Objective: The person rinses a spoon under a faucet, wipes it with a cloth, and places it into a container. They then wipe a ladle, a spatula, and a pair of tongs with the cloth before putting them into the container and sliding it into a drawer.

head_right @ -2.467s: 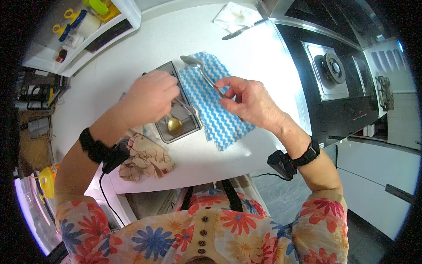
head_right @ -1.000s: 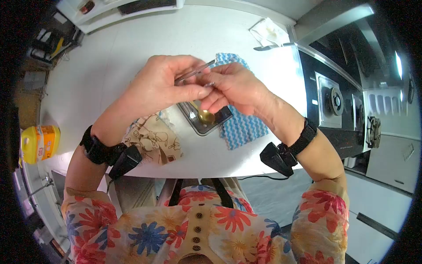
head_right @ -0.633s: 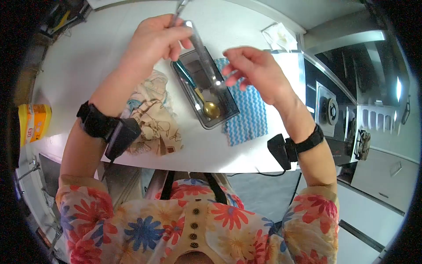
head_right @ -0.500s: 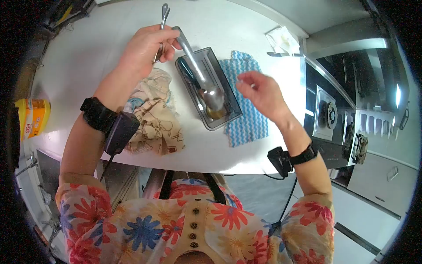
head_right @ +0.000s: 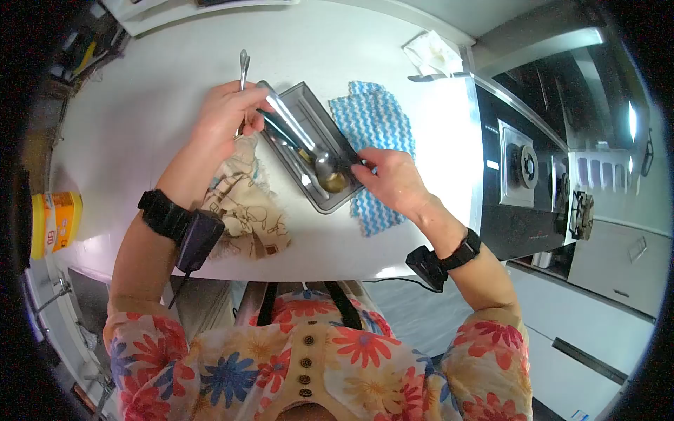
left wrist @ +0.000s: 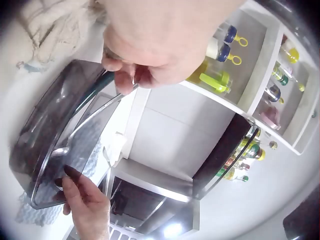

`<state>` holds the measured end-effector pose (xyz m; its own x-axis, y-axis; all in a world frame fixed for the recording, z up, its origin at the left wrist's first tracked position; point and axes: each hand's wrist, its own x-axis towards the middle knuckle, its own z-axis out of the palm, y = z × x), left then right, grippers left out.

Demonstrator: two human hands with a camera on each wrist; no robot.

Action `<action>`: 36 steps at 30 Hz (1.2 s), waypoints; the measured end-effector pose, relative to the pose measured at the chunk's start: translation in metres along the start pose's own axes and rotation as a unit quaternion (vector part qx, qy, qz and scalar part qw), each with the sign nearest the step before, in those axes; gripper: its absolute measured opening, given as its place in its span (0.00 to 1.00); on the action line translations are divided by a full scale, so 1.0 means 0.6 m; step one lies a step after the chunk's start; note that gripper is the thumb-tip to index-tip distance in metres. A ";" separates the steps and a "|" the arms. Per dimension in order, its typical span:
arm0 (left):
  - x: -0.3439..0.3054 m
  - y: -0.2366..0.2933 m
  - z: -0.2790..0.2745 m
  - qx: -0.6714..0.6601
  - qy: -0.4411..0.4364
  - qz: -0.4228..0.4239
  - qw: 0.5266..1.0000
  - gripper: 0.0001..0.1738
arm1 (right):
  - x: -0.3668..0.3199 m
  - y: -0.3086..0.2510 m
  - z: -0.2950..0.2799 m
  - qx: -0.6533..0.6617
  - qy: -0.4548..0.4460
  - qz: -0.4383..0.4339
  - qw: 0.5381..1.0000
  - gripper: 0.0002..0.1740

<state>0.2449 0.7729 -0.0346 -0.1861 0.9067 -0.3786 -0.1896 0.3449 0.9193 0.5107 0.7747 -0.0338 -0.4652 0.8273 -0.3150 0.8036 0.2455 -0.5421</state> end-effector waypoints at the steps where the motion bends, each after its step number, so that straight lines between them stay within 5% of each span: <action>1: -0.003 0.002 0.002 0.003 -0.003 0.000 1.000 0.09 | 0.001 -0.002 -0.002 0.003 0.003 0.002 1.000 0.11; 7: 0.008 -0.002 -0.004 0.162 0.029 0.039 0.986 0.08 | 0.019 -0.005 -0.009 -0.032 -0.007 -0.049 0.998 0.15; 12: 0.018 0.000 -0.018 0.361 0.038 0.084 0.928 0.15 | 0.044 -0.008 -0.004 0.012 -0.012 -0.068 0.998 0.20; 18: 0.015 0.012 -0.030 0.418 -0.011 0.041 0.907 0.17 | 0.079 -0.018 0.001 0.001 -0.036 -0.068 0.997 0.21; 28: -0.026 0.012 -0.064 0.296 0.045 0.074 0.951 0.14 | 0.068 -0.028 0.001 0.154 0.008 -0.052 0.987 0.26; 30: -0.047 0.003 -0.061 0.248 0.022 0.062 0.966 0.11 | 0.066 -0.042 -0.002 0.275 -0.035 0.055 0.959 0.32; 36: -0.074 -0.037 -0.033 0.220 -0.006 0.032 0.975 0.11 | 0.086 -0.079 0.048 0.445 0.008 0.108 0.889 0.44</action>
<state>0.2385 0.7201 -0.0405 -0.1724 0.9313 -0.3209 0.2544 0.3569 0.8989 0.4378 0.7909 -0.0466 -0.3243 0.8152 -0.4798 0.2592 -0.4112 -0.8739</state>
